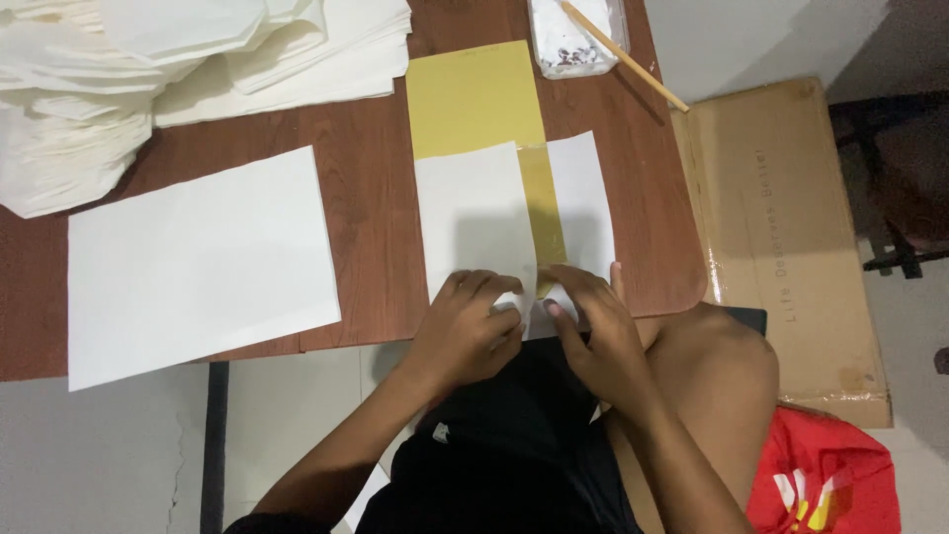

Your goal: Manual assembly of paper bags by folding paper sheets and applying glue with a stick.

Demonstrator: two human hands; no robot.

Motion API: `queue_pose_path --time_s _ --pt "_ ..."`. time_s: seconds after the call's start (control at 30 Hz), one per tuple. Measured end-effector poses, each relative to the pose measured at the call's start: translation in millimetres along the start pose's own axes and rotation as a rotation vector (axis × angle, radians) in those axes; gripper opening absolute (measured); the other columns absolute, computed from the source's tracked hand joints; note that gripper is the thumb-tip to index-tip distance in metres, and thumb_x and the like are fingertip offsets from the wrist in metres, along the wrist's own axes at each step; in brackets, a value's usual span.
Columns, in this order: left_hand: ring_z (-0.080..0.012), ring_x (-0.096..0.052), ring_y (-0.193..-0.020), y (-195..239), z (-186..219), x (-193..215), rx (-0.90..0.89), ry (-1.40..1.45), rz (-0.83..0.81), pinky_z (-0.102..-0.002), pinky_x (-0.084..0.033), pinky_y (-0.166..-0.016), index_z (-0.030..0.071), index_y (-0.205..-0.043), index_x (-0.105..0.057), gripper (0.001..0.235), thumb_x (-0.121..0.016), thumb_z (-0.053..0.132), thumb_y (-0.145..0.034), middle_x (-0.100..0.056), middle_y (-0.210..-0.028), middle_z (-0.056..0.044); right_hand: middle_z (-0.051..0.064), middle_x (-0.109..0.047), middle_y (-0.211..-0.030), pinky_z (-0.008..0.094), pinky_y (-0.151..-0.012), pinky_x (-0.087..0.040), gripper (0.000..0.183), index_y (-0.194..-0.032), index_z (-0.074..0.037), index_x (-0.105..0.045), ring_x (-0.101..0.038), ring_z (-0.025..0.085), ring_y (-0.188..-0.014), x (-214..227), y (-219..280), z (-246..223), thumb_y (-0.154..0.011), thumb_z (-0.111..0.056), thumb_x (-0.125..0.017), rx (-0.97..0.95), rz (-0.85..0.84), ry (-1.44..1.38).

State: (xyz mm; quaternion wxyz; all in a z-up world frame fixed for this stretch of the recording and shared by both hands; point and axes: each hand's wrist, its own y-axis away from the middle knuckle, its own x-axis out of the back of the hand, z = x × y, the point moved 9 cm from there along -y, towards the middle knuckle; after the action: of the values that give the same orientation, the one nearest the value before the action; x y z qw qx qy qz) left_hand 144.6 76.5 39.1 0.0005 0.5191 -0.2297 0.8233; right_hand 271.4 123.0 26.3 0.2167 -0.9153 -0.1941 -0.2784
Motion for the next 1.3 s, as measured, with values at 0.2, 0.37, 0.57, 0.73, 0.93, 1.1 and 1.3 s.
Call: queue_pose_path --time_s 0.2,0.37,0.57,0.73,0.93,1.1,1.3 --pt "-0.0360 -0.066 -0.107 1 -1 0 -0.042 0.119 -0.037 -0.058 -0.049 -0.096 0.010 -0.083 -0.070 0.021 -0.083 0.026 -0.079 -0.070 -0.111 -0.010 0.009 -0.071 -0.126 0.063 -0.122 -0.017 0.033 -0.130 -0.010 -0.066 -0.062 0.032 -0.128 4 -1 -12 -0.098 -0.007 -0.062 0.021 0.022 0.045" --pt "-0.0355 -0.067 -0.107 3 -13 6 -0.120 0.222 -0.030 -0.056 -0.050 -0.097 0.010 -0.101 -0.070 0.021 -0.077 0.022 -0.086 -0.068 -0.116 -0.012 0.001 -0.068 -0.127 0.064 -0.124 -0.008 0.028 -0.123 -0.018 -0.069 -0.060 0.027 -0.127 -10 0 -9 -0.095 -0.021 -0.069 0.200 0.058 0.290" --pt "-0.0349 -0.066 -0.117 -18 -68 26 -0.149 0.457 -0.140 -0.055 -0.049 -0.103 0.007 -0.105 -0.064 0.012 -0.055 0.006 -0.098 -0.071 -0.116 -0.014 0.001 -0.064 -0.135 0.078 -0.117 -0.004 0.048 -0.128 -0.022 -0.067 -0.053 0.030 -0.133 -22 6 -19 -0.085 -0.041 -0.075 0.213 -0.125 0.418" --pt "-0.0505 -0.057 -0.124 -53 -167 48 -0.177 0.369 0.022 -0.065 -0.042 -0.103 -0.003 -0.124 -0.065 0.034 -0.063 -0.006 -0.090 -0.061 -0.130 -0.029 -0.001 -0.063 -0.137 0.082 -0.113 -0.010 0.053 -0.130 -0.024 -0.064 -0.051 0.026 -0.136 -27 10 -29 -0.086 -0.052 -0.069 0.272 -0.145 0.616" --pt "-0.0326 -0.045 -0.140 -71 -205 26 -0.058 0.013 -0.146 -0.053 -0.033 -0.115 0.011 -0.134 -0.063 0.049 -0.071 0.036 -0.092 -0.052 -0.149 -0.015 -0.002 -0.065 -0.122 0.086 -0.111 -0.018 0.056 -0.120 -0.020 -0.069 -0.058 0.022 -0.121 -26 10 -37 -0.076 -0.053 -0.078 0.252 -0.130 0.583" --pt "-0.0320 -0.040 -0.144 -68 -210 27 -0.068 -0.056 -0.157 -0.063 -0.018 -0.118 0.010 -0.147 -0.055 0.068 -0.064 0.054 -0.096 -0.044 -0.156 -0.015 -0.006 -0.068 -0.112 0.083 -0.106 -0.030 0.024 -0.105 -0.023 -0.075 -0.065 0.018 -0.105 -37 17 -60 -0.082 -0.021 -0.083 0.456 -0.053 0.628" --pt "-0.0307 -0.047 -0.139 -72 -211 34 -0.018 -0.012 -0.125 -0.057 -0.017 -0.121 0.011 -0.138 -0.058 0.064 -0.080 0.043 -0.088 -0.049 -0.153 -0.014 -0.009 -0.069 -0.117 0.085 -0.110 -0.021 0.026 -0.106 -0.025 -0.078 -0.064 0.020 -0.105 -49 26 -47 -0.081 -0.022 -0.086 0.425 -0.036 0.649"
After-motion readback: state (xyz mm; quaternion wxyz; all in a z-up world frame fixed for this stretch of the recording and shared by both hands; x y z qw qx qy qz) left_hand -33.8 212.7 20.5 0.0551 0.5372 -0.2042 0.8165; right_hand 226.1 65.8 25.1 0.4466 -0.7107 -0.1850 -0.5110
